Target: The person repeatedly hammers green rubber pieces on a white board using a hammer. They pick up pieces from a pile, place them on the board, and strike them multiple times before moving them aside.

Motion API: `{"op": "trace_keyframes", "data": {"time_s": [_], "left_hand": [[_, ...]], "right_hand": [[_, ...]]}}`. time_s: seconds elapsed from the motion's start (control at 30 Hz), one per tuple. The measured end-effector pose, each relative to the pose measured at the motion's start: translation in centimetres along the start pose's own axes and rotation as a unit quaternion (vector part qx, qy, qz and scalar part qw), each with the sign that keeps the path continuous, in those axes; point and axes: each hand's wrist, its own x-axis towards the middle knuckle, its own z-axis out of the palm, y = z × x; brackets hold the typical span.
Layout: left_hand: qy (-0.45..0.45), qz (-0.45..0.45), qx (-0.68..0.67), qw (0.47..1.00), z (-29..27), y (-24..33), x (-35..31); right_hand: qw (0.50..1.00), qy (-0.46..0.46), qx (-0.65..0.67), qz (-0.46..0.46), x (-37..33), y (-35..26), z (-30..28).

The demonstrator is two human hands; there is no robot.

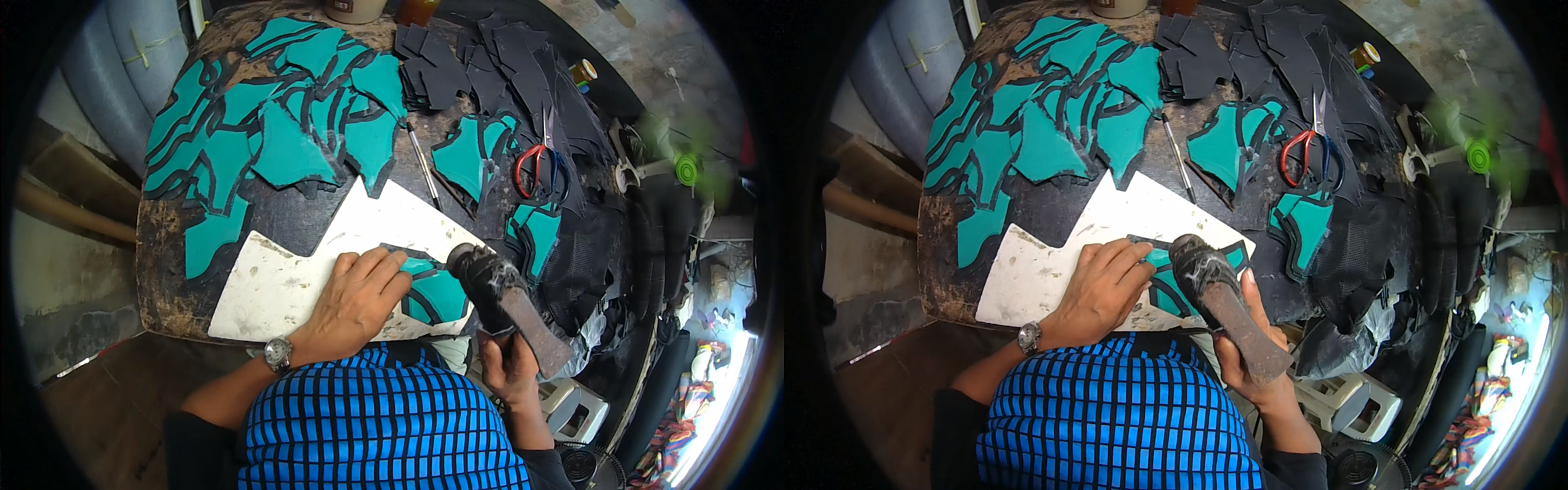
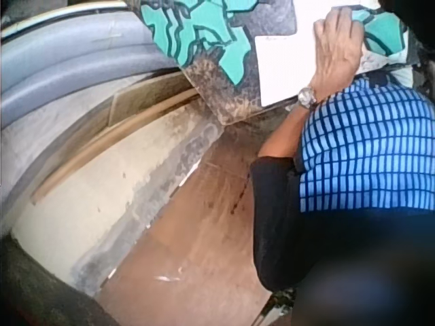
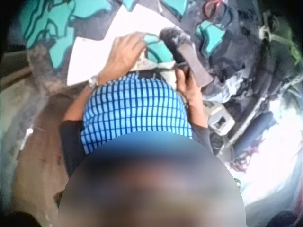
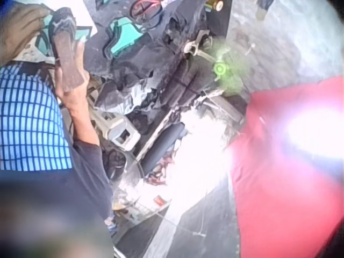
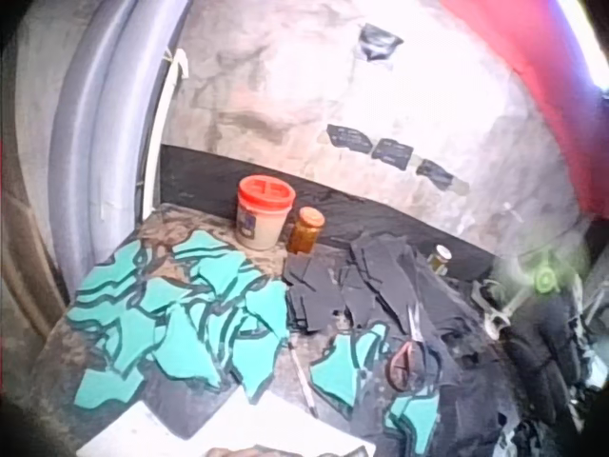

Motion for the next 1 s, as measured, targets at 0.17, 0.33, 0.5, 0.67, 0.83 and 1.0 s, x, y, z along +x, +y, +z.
{"op": "trace_keyframes", "data": {"time_s": [0.17,0.33,0.5,0.67,0.83,1.0], "left_hand": [[-0.02,-0.004,0.023,1.0,-0.1,0.2,-0.1],[-0.008,-0.006,0.03,1.0,0.1,0.2,-0.2],[-0.01,-0.032,0.027,0.999,0.3,0.2,-0.1],[0.0,-0.07,0.056,0.996,0.4,0.6,-0.1],[0.01,-0.071,0.012,0.997,0.1,0.4,-0.2],[-0.018,-0.044,0.011,0.999,-0.7,0.9,-1.5]], "right_hand": [[0.997,0.04,-0.036,-0.059,0.3,1.5,1.3],[0.997,0.056,0.023,-0.057,0.6,1.8,2.5],[0.996,-0.041,-0.06,0.048,0.4,2.4,1.9],[0.998,0.054,-0.031,0.002,-0.3,2.9,1.9],[0.998,-0.001,-0.015,0.06,-0.7,1.9,1.3],[0.999,-0.034,-0.037,0.016,-0.5,1.8,1.9]]}}
